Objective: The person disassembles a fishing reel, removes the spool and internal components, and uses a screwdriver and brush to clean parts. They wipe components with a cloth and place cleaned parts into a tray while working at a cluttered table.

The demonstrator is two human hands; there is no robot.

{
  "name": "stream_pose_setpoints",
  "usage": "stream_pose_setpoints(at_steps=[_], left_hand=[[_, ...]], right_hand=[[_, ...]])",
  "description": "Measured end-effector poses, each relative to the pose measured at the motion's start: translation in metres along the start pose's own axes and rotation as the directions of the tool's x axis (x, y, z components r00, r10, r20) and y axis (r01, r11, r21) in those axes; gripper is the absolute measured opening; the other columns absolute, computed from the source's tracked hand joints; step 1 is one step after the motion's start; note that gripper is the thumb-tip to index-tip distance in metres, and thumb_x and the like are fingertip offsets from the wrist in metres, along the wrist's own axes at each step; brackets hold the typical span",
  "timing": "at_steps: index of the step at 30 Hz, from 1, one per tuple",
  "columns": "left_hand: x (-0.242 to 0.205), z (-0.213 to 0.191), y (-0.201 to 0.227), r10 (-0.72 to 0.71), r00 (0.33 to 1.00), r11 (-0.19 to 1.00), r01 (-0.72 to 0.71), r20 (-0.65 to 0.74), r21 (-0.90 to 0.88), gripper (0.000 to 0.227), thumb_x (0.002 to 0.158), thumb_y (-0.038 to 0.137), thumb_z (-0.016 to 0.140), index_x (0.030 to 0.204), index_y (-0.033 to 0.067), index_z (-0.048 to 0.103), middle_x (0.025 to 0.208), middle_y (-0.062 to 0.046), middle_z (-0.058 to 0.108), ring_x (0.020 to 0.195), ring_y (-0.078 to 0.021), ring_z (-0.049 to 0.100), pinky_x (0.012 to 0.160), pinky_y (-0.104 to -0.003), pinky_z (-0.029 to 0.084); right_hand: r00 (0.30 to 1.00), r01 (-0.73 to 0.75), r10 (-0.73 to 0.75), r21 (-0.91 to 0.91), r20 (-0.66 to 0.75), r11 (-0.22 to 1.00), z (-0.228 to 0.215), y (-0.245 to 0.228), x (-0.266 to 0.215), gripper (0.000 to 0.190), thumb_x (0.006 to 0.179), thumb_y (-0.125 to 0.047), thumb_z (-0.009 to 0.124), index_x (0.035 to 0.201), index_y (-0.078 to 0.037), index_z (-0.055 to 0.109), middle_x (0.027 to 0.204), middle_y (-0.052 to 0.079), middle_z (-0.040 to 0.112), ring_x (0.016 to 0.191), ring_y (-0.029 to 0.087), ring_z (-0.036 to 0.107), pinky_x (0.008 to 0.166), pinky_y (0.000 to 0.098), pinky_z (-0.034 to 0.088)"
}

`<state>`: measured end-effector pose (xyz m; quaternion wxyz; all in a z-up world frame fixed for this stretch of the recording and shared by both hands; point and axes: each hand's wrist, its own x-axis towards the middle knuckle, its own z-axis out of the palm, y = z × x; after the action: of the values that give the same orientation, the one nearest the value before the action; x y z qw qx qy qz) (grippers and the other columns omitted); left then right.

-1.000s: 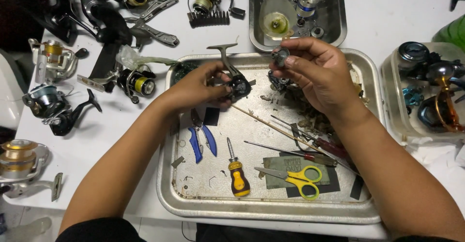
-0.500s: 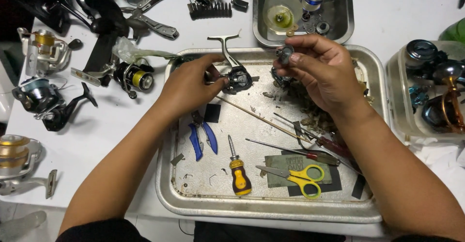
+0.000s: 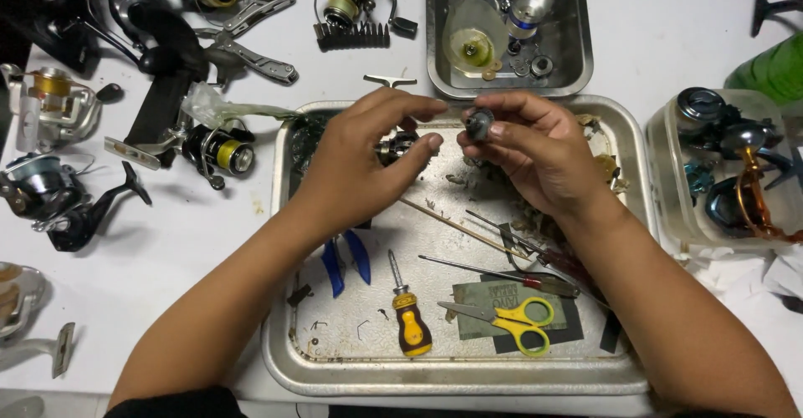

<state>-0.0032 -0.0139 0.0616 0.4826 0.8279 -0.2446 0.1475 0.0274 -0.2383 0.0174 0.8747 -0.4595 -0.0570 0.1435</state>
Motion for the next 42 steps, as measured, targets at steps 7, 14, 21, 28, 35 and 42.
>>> stream_pose_setpoints(at_steps=[7, 14, 21, 28, 35, 42], left_hand=[[-0.003, 0.012, -0.011, -0.248, 0.944, 0.835, 0.322, 0.216, -0.447, 0.045, 0.093, 0.024, 0.074, 0.136, 0.0116, 0.062, 0.122, -0.01, 0.071, 0.106, -0.0179, 0.067, 0.089, -0.03, 0.056], [-0.004, 0.006, -0.022, -0.21, 0.933, 0.812, 0.333, 0.292, -0.48, 0.056, 0.091, 0.017, 0.078, 0.142, 0.0092, 0.056, 0.121, -0.01, 0.069, 0.111, -0.017, 0.062, 0.093, -0.028, 0.054], [-0.005, 0.011, -0.042, -0.107, 0.963, 0.847, 0.219, 0.248, -0.485, 0.055, 0.086, 0.008, 0.084, 0.136, 0.0047, 0.062, 0.108, -0.012, 0.072, 0.1, -0.0168, 0.067, 0.088, -0.029, 0.059], [-0.001, -0.001, -0.038, -0.352, 0.875, 0.732, 0.479, 0.333, -0.485, 0.052, 0.088, 0.0, 0.077, 0.137, 0.0115, 0.062, 0.11, 0.0, 0.065, 0.094, -0.0081, 0.062, 0.091, -0.017, 0.058], [-0.007, 0.007, -0.061, -0.352, 0.882, 0.746, 0.467, 0.314, -0.475, 0.038, 0.086, 0.006, 0.077, 0.123, 0.0067, 0.066, 0.113, -0.005, 0.07, 0.097, -0.0093, 0.067, 0.088, -0.021, 0.062], [-0.013, 0.011, -0.07, -0.348, 0.888, 0.744, 0.456, 0.299, -0.488, 0.037, 0.085, 0.0, 0.078, 0.12, 0.0037, 0.066, 0.108, -0.005, 0.072, 0.095, -0.0085, 0.068, 0.094, -0.019, 0.057]], right_hand=[[0.999, -0.033, 0.035, -0.053, 0.04, 0.998, 0.0, 0.008, 0.0, 0.043, 0.086, 0.005, 0.067, 0.128, 0.013, 0.06, 0.109, 0.028, 0.07, 0.092, 0.034, 0.076, 0.081, 0.044, 0.069], [0.99, -0.047, 0.059, -0.095, 0.131, 0.994, -0.005, 0.013, 0.0, 0.058, 0.085, 0.007, 0.068, 0.14, 0.009, 0.049, 0.103, 0.023, 0.071, 0.087, 0.03, 0.077, 0.08, 0.0442, 0.069], [0.994, -0.043, 0.06, -0.182, 0.091, 0.982, -0.005, 0.013, 0.0, 0.068, 0.087, 0.0, 0.074, 0.148, 0.002, 0.043, 0.096, 0.018, 0.071, 0.079, 0.028, 0.076, 0.074, 0.0414, 0.07], [0.963, 0.172, -0.269, -0.806, 0.017, 0.566, 0.017, -0.075, -0.021, 0.033, 0.108, 0.006, 0.062, 0.139, 0.004, 0.05, 0.109, 0.015, 0.069, 0.089, 0.019, 0.072, 0.078, 0.0251, 0.065], [0.858, 0.187, -0.468, -0.977, 0.211, -0.099, -0.014, -0.131, -0.074, 0.006, 0.12, 0.007, 0.074, 0.124, 0.005, 0.07, 0.115, 0.017, 0.071, 0.097, 0.02, 0.067, 0.085, 0.0294, 0.056], [0.982, -0.152, -0.176, -0.857, -0.073, -0.492, -0.043, -0.084, -0.108, 0.017, 0.101, -0.024, 0.066, 0.099, -0.012, 0.079, 0.093, 0.006, 0.078, 0.065, 0.02, 0.072, 0.046, 0.0361, 0.056]])
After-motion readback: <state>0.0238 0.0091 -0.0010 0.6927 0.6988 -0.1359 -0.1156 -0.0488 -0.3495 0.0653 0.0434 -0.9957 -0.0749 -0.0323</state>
